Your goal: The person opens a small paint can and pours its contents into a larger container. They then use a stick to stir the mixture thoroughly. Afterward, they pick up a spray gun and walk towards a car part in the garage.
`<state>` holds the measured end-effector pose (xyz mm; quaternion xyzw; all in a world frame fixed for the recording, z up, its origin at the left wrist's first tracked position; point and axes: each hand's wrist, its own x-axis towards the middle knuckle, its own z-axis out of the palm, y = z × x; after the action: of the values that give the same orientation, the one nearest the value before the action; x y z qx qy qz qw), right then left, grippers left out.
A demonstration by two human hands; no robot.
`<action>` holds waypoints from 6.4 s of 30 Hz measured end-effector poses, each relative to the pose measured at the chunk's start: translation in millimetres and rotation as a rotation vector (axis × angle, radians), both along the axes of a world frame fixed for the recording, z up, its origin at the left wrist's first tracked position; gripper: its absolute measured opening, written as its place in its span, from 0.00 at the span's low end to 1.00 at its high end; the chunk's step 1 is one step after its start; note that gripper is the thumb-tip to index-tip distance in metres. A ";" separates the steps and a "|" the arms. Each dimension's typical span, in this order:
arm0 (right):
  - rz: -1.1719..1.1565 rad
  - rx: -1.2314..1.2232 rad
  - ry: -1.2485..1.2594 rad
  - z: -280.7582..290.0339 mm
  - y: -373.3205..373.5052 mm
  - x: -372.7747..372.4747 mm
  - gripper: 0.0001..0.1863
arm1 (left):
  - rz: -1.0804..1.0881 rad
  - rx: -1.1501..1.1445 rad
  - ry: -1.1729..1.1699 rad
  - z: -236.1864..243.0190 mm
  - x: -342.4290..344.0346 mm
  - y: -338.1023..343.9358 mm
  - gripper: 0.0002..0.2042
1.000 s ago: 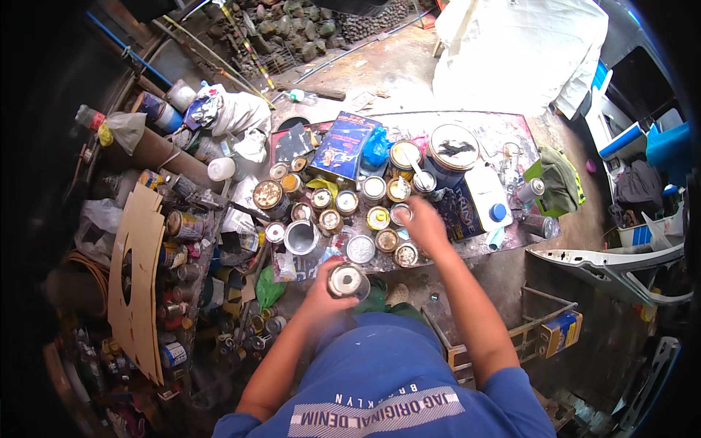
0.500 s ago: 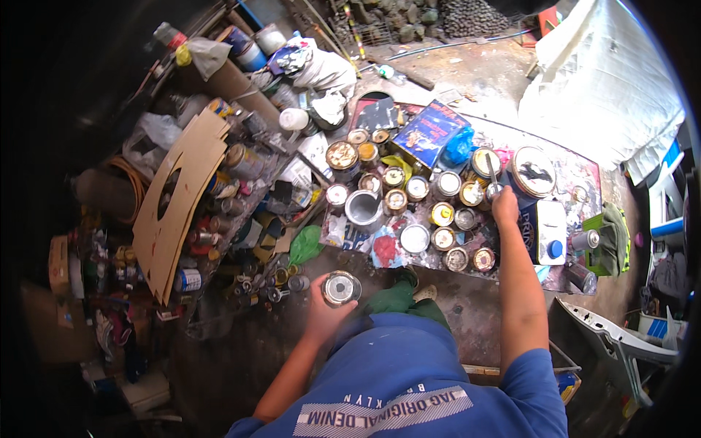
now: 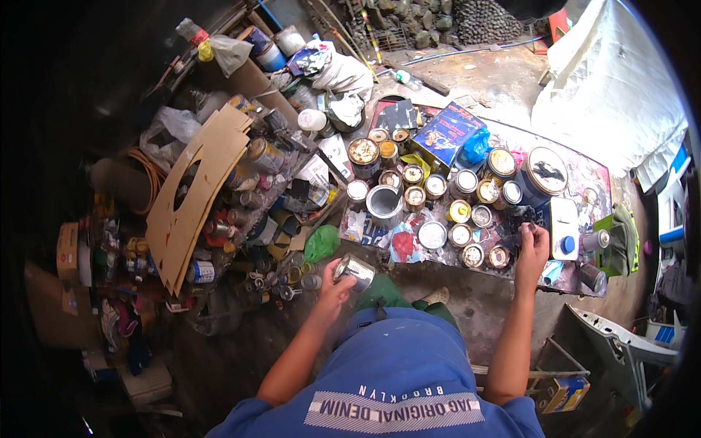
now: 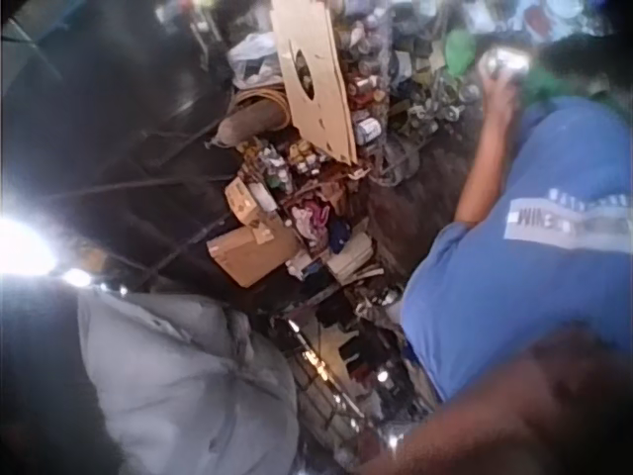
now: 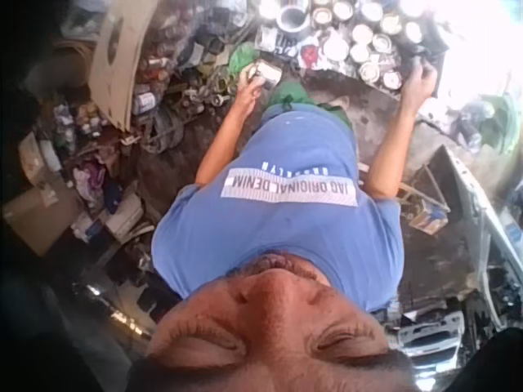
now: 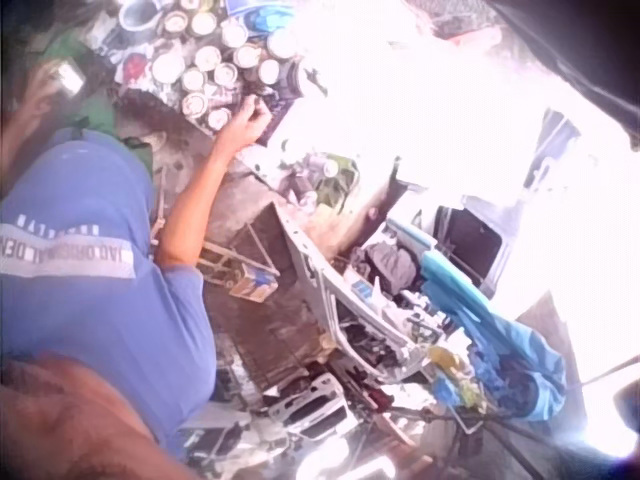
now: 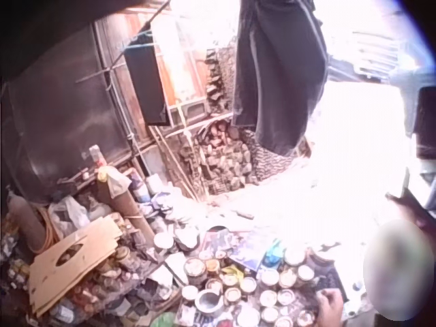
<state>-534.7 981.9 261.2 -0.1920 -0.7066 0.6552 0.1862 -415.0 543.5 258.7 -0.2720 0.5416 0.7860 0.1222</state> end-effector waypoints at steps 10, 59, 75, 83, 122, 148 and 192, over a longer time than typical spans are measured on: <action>0.433 0.143 -0.585 -28.4 -169.4 65.1 0.13 | -0.587 -0.977 0.247 -80.5 -103.1 -77.0 0.43; 0.470 0.252 -0.632 -174.6 -409.7 -1.1 0.12 | -1.021 -1.368 0.350 -105.1 -181.7 -100.1 0.34; 0.546 0.525 -0.499 -150.6 -385.6 4.3 0.11 | -0.991 -1.402 0.338 -104.4 -181.3 -96.6 0.34; 0.473 -0.103 -0.684 -128.0 -396.7 -7.0 0.13 | -1.022 -1.427 0.347 -103.2 -180.7 -98.5 0.33; 0.518 0.446 -0.573 -144.3 -389.7 3.9 0.16 | -0.995 -1.401 0.305 -112.7 -193.0 -103.2 0.33; -0.254 -0.132 -0.474 -119.9 -215.2 61.0 0.06 | -0.409 0.089 -0.184 -135.4 -185.6 -181.5 0.07; 0.407 -0.955 -0.550 -40.5 -383.2 17.8 0.10 | -0.180 0.922 -0.147 -79.6 -126.1 -143.1 0.06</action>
<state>-517.0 598.7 220.7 -0.2781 -0.3782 0.8496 -0.2406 -541.1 400.4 179.1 -0.1964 0.1474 0.9093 0.3359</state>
